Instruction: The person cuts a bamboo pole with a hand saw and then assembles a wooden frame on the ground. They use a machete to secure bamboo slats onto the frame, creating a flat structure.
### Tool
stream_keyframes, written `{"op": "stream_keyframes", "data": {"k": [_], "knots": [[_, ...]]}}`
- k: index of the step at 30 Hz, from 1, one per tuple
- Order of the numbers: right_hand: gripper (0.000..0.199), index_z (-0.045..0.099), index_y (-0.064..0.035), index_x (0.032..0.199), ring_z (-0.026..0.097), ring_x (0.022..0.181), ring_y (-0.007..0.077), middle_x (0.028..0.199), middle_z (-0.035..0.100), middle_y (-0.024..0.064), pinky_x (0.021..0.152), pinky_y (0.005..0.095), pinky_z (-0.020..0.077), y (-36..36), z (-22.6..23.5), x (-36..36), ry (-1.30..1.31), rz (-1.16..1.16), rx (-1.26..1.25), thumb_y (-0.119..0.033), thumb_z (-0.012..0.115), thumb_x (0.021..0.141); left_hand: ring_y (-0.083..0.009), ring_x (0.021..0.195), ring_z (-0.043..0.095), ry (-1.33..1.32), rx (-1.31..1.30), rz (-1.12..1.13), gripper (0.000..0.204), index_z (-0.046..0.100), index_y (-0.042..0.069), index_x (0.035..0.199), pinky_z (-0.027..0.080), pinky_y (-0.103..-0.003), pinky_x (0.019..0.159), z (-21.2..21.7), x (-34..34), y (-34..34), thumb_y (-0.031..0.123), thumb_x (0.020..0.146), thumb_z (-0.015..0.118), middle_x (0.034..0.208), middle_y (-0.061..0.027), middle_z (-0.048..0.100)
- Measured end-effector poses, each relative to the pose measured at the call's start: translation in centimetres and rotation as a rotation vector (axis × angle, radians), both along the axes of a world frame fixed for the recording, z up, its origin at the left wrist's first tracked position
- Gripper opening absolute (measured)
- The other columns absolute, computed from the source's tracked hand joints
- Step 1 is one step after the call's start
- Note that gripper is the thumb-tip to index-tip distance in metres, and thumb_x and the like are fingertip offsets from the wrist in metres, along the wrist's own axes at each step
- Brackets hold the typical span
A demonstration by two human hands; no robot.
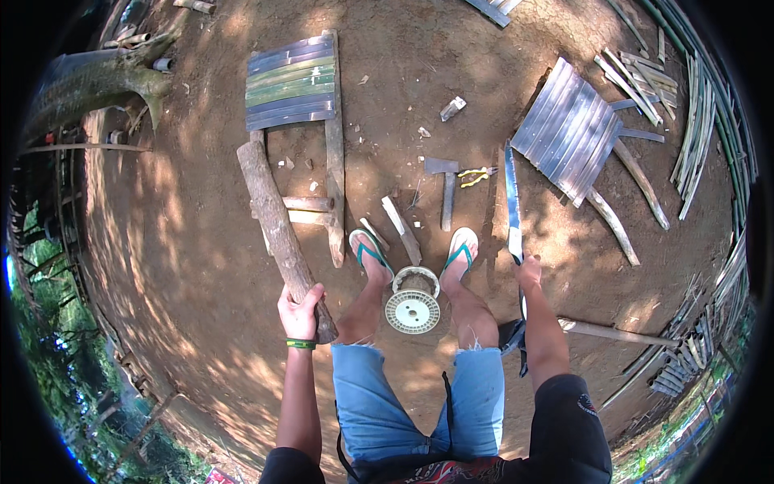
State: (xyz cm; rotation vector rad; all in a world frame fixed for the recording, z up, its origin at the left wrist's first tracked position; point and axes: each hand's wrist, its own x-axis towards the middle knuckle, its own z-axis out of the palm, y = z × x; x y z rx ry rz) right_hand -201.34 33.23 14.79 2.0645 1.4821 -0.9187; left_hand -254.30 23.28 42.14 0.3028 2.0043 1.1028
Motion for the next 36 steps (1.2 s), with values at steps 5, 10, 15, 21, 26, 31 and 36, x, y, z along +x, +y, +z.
{"op": "stream_keyframes", "data": {"k": [5,10,15,21,26,31,36], "knots": [[0.060,0.052,-0.0088,0.134,0.061,0.116,0.0491,0.138,0.050,0.0363,0.096,0.0495,0.0533,4.4,-7.3,-3.3,0.009,0.023,0.090,-0.019,0.080,0.082,-0.0141,0.069,0.068,-0.288,0.050,-0.013,0.016,0.062,0.001,0.101,0.054,-0.027,0.062,-13.3,0.8,8.1,0.010,0.092,0.074,0.083,-0.0084,0.072],[0.060,0.046,-0.0059,0.131,0.063,0.108,0.0459,0.127,0.051,0.0280,0.090,0.0492,0.0555,4.5,-14.4,-1.7,0.000,0.211,0.121,-0.018,0.081,0.083,-0.0155,0.067,0.069,-0.445,0.082,0.028,0.019,0.063,0.002,0.101,0.056,-0.028,0.060,-22.7,2.1,11.0,0.016,0.094,0.074,0.083,-0.0062,0.069],[0.046,0.059,-0.0034,0.119,0.068,0.097,0.0417,0.112,0.062,0.0245,0.085,0.0471,0.0566,7.1,-17.3,0.6,-0.115,0.242,0.018,-0.031,0.077,0.086,-0.0131,0.068,0.069,-0.442,0.102,-0.115,0.035,0.063,0.001,0.103,0.053,-0.028,0.059,-27.2,2.4,16.6,0.028,0.089,0.080,0.084,-0.0066,0.071],[0.049,0.073,0.0034,0.102,0.065,0.075,0.0184,0.085,0.071,0.0087,0.068,0.0380,0.0544,25.4,-6.6,-10.0,0.390,0.181,0.061,-0.045,0.064,0.098,-0.0303,0.077,0.072,0.122,0.158,-0.345,0.057,0.060,-0.006,0.096,0.055,-0.044,0.071,-27.9,1.7,18.8,0.045,0.083,0.081,0.079,-0.0203,0.069],[0.073,0.063,0.0020,0.132,0.065,0.104,0.0198,0.113,0.070,0.0122,0.095,0.0364,0.0512,28.6,4.9,-26.5,0.758,0.447,-0.205,-0.063,0.055,0.099,-0.0460,0.088,0.069,0.272,0.310,-0.388,0.061,0.059,-0.005,0.098,0.053,-0.052,0.079,-26.5,4.2,18.6,0.051,0.083,0.079,0.089,-0.0294,0.069],[0.056,0.049,0.0024,0.135,0.066,0.097,0.0203,0.104,0.068,0.0105,0.090,0.0390,0.0552,19.1,4.7,-37.5,1.320,0.010,-0.081,-0.033,0.071,0.097,-0.0440,0.096,0.071,0.287,0.309,-0.345,0.060,0.061,-0.005,0.109,0.055,-0.050,0.083,-25.8,6.3,15.9,0.045,0.083,0.079,0.100,-0.0283,0.071],[0.036,0.061,-0.0004,0.111,0.067,0.082,0.0194,0.090,0.069,0.0077,0.075,0.0385,0.0552,16.0,1.9,-40.3,1.263,-0.173,0.095,-0.025,0.075,0.090,-0.0445,0.101,0.070,0.392,-0.018,-0.653,0.070,0.063,-0.008,0.113,0.055,-0.051,0.089,-23.6,3.7,14.4,0.053,0.082,0.076,0.105,-0.0293,0.071]]}}
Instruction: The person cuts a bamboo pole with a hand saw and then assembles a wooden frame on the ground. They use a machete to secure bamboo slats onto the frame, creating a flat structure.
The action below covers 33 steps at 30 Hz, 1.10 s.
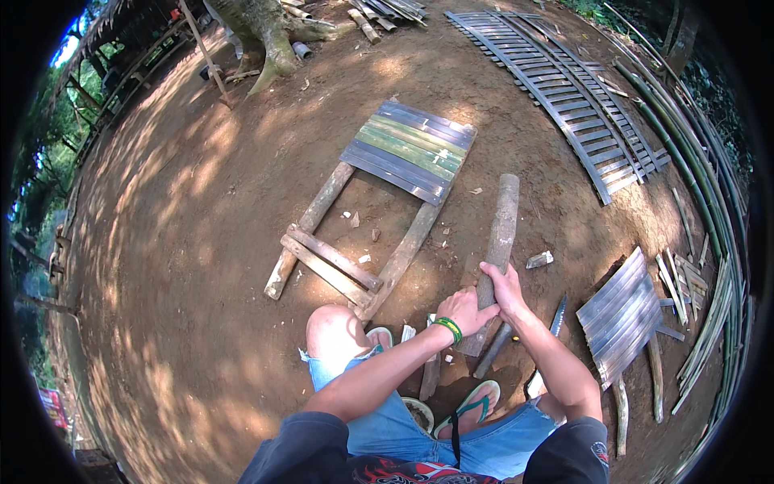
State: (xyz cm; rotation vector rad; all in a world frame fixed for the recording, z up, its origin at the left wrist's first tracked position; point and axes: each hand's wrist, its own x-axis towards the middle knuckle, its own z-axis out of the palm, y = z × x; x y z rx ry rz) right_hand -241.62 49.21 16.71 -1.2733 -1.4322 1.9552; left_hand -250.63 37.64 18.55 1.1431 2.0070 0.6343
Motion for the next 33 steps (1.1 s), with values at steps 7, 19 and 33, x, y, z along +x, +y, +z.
{"op": "stream_keyframes", "data": {"k": [7,19,33], "knots": [[0.054,0.064,0.0042,0.111,0.068,0.103,0.0371,0.106,0.071,0.0228,0.091,0.0460,0.0528,0.6,-14.9,0.0,-0.651,-0.073,0.254,-0.035,0.080,0.079,-0.0383,0.109,0.067,0.083,0.200,-0.129,0.066,0.063,0.000,0.124,0.053,-0.047,0.095,11.1,-7.2,-6.4,0.052,0.085,0.076,0.115,-0.0218,0.069],[0.066,0.055,0.0039,0.130,0.054,0.122,0.0444,0.126,0.056,0.0263,0.106,0.0490,0.0445,1.1,-19.0,-2.6,-0.987,-0.176,0.711,-0.034,0.080,0.083,-0.0189,0.084,0.065,0.101,0.183,0.858,0.061,0.060,0.001,0.125,0.053,-0.031,0.080,-13.8,-19.5,-29.7,0.029,0.079,0.089,0.094,-0.0075,0.069],[0.100,0.055,0.0160,0.130,0.060,0.126,0.0416,0.135,0.061,0.0311,0.110,0.0442,0.0453,2.1,-20.1,-26.3,-0.829,0.035,0.294,-0.060,0.083,0.072,-0.0339,0.105,0.060,0.538,-0.213,0.668,0.056,0.063,0.005,0.107,0.047,-0.047,0.090,-25.1,-11.3,-22.7,0.037,0.067,0.085,0.103,-0.0129,0.063]]}}
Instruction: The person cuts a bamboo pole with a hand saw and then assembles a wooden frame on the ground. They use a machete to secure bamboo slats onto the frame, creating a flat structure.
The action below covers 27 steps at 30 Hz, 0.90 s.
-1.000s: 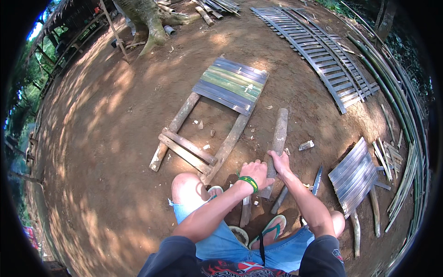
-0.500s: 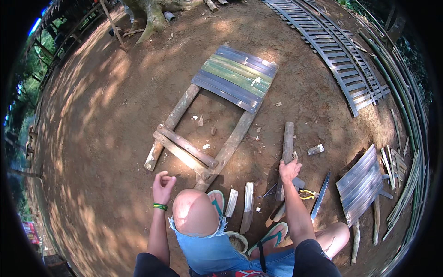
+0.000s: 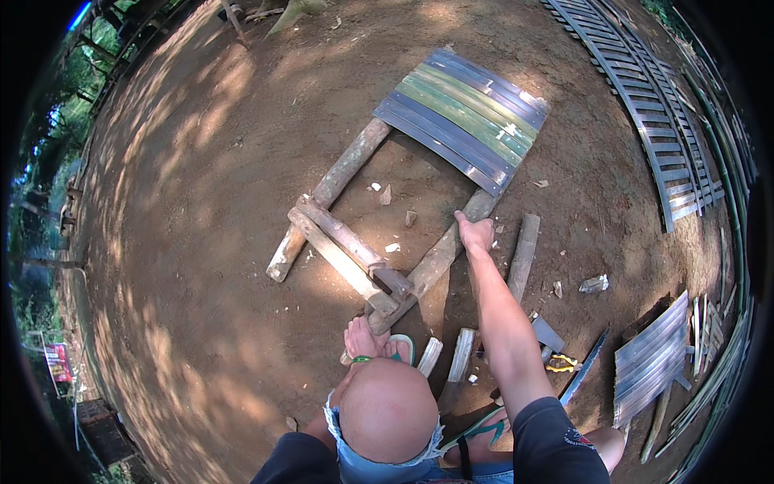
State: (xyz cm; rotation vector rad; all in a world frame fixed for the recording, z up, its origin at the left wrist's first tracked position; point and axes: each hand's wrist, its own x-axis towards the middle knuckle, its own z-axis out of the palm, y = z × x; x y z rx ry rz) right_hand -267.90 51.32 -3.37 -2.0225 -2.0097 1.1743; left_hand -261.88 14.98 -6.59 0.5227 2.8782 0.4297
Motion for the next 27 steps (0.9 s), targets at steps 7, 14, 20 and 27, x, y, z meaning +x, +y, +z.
{"op": "stream_keyframes", "data": {"k": [7,14,20,27], "knots": [[0.076,0.052,0.0061,0.130,0.066,0.109,0.0313,0.113,0.068,0.0166,0.097,0.0435,0.0517,1.5,1.0,-0.2,1.051,-0.255,-0.475,-0.029,0.088,0.073,-0.0406,0.087,0.069,-0.026,0.089,-0.086,0.047,0.068,0.004,0.095,0.056,-0.050,0.077,11.2,-2.4,0.2,0.038,0.067,0.085,0.091,-0.0194,0.071],[0.049,0.053,-0.0033,0.118,0.064,0.092,0.0235,0.105,0.062,0.0094,0.080,0.0437,0.0565,-0.3,14.0,-5.8,1.243,-0.197,-0.541,-0.010,0.082,0.079,-0.0444,0.083,0.072,0.006,-0.013,-0.176,0.072,0.054,0.009,0.111,0.058,-0.051,0.075,21.9,-9.6,-2.8,0.053,0.065,0.088,0.085,-0.0234,0.073],[0.071,0.032,-0.0007,0.131,0.063,0.110,0.0271,0.124,0.055,0.0168,0.088,0.0499,0.0561,-7.3,22.9,-2.0,1.384,-0.152,-0.542,-0.013,0.083,0.083,-0.0328,0.086,0.075,-0.127,0.192,-0.344,0.067,0.074,0.005,0.107,0.058,-0.040,0.080,30.3,-18.9,-9.6,0.045,0.055,0.092,0.089,-0.0166,0.076],[0.075,0.032,-0.0012,0.135,0.060,0.117,0.0296,0.128,0.058,0.0156,0.105,0.0632,0.0360,-5.8,25.9,2.6,1.206,-0.208,-0.435,-0.027,0.082,0.087,-0.0330,0.099,0.071,0.117,0.156,-0.395,0.070,0.069,0.004,0.120,0.052,-0.042,0.091,33.3,-19.3,-6.7,0.045,0.066,0.087,0.102,-0.0157,0.073]]}}
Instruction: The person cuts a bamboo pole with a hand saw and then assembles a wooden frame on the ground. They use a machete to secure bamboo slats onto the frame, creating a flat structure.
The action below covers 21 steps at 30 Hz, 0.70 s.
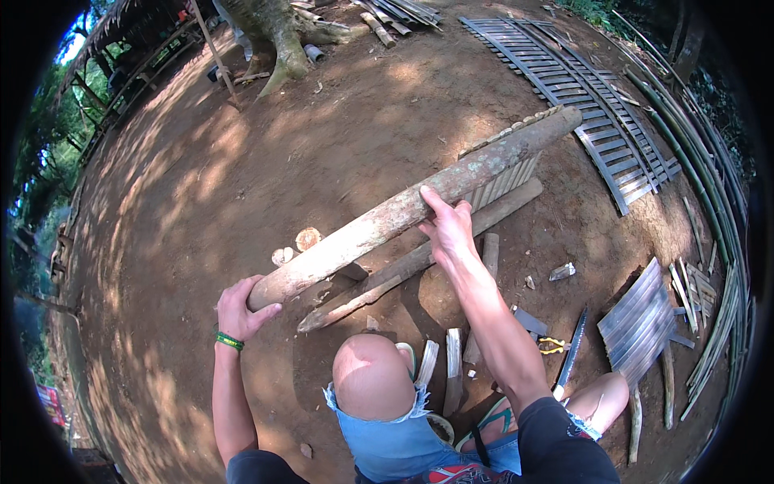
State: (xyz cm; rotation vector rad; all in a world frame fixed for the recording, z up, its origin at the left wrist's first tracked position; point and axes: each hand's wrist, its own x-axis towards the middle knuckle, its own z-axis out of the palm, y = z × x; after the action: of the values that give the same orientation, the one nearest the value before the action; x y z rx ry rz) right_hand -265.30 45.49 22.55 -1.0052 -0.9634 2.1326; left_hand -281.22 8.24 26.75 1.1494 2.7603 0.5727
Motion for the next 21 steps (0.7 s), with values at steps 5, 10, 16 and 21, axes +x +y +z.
{"op": "stream_keyframes", "data": {"k": [5,10,16,21], "knots": [[0.073,0.034,0.0013,0.134,0.069,0.098,0.0245,0.119,0.064,0.0127,0.085,0.0504,0.0548,1.1,-0.8,-3.0,0.012,-0.027,-0.003,-0.024,0.083,0.087,-0.0353,0.111,0.061,0.273,0.065,-0.018,0.091,0.057,0.008,0.138,0.042,-0.047,0.102,-3.2,-1.0,0.7,0.053,0.064,0.086,0.118,-0.0155,0.065],[0.088,0.035,0.0047,0.139,0.064,0.110,0.0277,0.127,0.055,0.0182,0.090,0.0458,0.0562,3.1,-2.9,-6.6,0.019,0.020,0.129,-0.039,0.087,0.083,-0.0341,0.117,0.055,0.441,-0.032,0.132,0.099,0.052,0.011,0.142,0.041,-0.048,0.105,-6.3,-3.3,6.6,0.052,0.061,0.089,0.123,-0.0133,0.059],[0.074,0.059,0.0068,0.127,0.058,0.122,0.0419,0.127,0.059,0.0281,0.101,0.0491,0.0483,1.3,-17.1,3.8,-1.037,0.233,0.949,-0.046,0.082,0.081,-0.0324,0.108,0.062,0.461,0.006,0.276,0.068,0.063,0.014,0.121,0.044,-0.047,0.100,-9.2,-11.5,9.1,0.021,0.060,0.090,0.109,-0.0097,0.066],[0.093,0.052,0.0070,0.137,0.060,0.123,0.0398,0.128,0.061,0.0287,0.107,0.0460,0.0462,-4.7,-23.6,6.3,-0.947,0.259,0.533,-0.058,0.081,0.077,-0.0318,0.112,0.061,0.489,-0.018,0.319,0.069,0.063,0.013,0.122,0.041,-0.049,0.104,-10.7,-15.3,9.9,0.014,0.058,0.088,0.114,-0.0087,0.067]]}}
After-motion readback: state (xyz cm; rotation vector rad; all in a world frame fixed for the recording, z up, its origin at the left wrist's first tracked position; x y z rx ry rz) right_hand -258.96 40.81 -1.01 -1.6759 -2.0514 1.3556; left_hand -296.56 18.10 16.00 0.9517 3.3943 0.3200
